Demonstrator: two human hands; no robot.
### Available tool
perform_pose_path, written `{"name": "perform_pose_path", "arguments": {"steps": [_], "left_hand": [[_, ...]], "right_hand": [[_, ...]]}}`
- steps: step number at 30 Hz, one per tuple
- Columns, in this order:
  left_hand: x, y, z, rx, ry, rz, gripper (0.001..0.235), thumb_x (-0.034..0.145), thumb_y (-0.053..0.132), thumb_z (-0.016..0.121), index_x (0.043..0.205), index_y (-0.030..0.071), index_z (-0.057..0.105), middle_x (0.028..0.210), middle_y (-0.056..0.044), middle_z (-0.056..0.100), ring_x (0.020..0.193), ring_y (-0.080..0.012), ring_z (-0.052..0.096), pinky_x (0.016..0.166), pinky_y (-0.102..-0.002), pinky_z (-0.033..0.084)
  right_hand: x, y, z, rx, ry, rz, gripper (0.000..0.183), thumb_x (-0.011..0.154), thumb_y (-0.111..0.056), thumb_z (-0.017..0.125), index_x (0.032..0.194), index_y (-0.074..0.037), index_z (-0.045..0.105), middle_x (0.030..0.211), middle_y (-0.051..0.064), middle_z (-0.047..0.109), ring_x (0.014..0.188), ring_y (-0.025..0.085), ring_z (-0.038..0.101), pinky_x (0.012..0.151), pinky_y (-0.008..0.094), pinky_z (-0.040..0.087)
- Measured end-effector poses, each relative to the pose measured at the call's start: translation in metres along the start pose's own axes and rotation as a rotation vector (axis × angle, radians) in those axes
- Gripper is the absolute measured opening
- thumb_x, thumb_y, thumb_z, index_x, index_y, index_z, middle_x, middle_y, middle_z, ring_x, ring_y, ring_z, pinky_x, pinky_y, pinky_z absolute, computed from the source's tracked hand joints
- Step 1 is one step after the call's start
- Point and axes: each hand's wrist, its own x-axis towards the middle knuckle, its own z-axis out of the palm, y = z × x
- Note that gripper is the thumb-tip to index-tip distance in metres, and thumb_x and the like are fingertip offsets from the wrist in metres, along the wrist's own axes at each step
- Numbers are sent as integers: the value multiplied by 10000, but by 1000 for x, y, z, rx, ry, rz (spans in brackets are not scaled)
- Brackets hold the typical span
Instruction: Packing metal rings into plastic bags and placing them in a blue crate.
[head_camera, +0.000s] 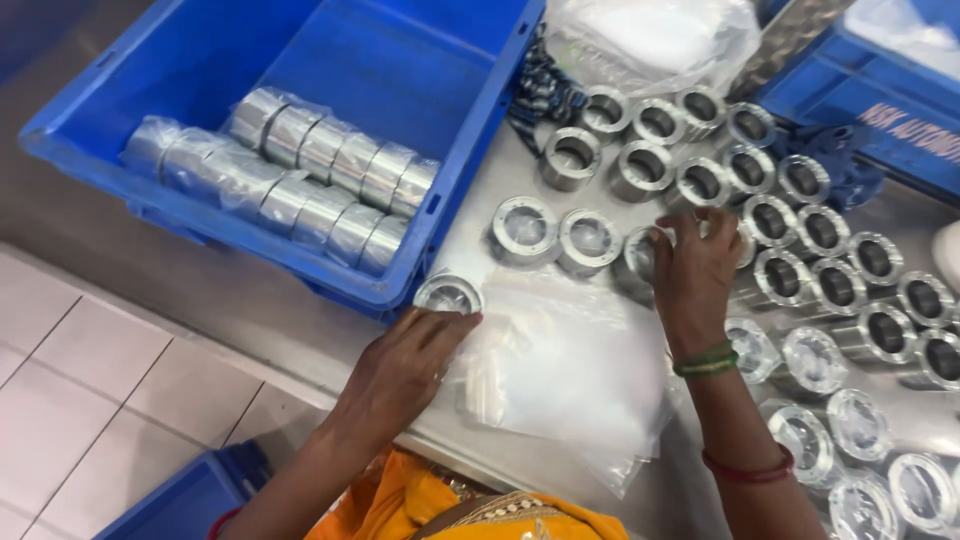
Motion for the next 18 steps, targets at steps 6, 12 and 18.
{"name": "perform_pose_path", "arguments": {"steps": [6, 12, 18], "left_hand": [[6, 1, 17, 8, 75, -108, 399, 888, -76, 550, 1273, 10, 609, 1091, -220, 713, 1039, -374, 670, 885, -478, 554], [5, -5, 24, -29, 200, -215, 420, 879, -14, 607, 1293, -2, 534, 1029, -249, 693, 930, -414, 693, 827, -483, 578], [-10, -18, 53, 276, 489, 13, 167, 1023, 101, 737, 1017, 16, 594, 1089, -151, 642, 934, -230, 725, 735, -278, 623]], "right_hand": [[-13, -76, -9, 905, -663, -26, 540, 730, -2, 672, 1262, -72, 616, 1239, 107, 603, 982, 228, 630, 704, 347, 584], [-17, -114, 28, 709, -715, 31, 212, 891, -82, 769, 1103, -66, 773, 902, 103, 677, 661, 195, 678, 605, 338, 528], [-6, -138, 24, 627, -667, 104, 199, 786, -133, 807, 966, -59, 766, 791, 80, 716, 658, 178, 689, 594, 324, 544]]}}
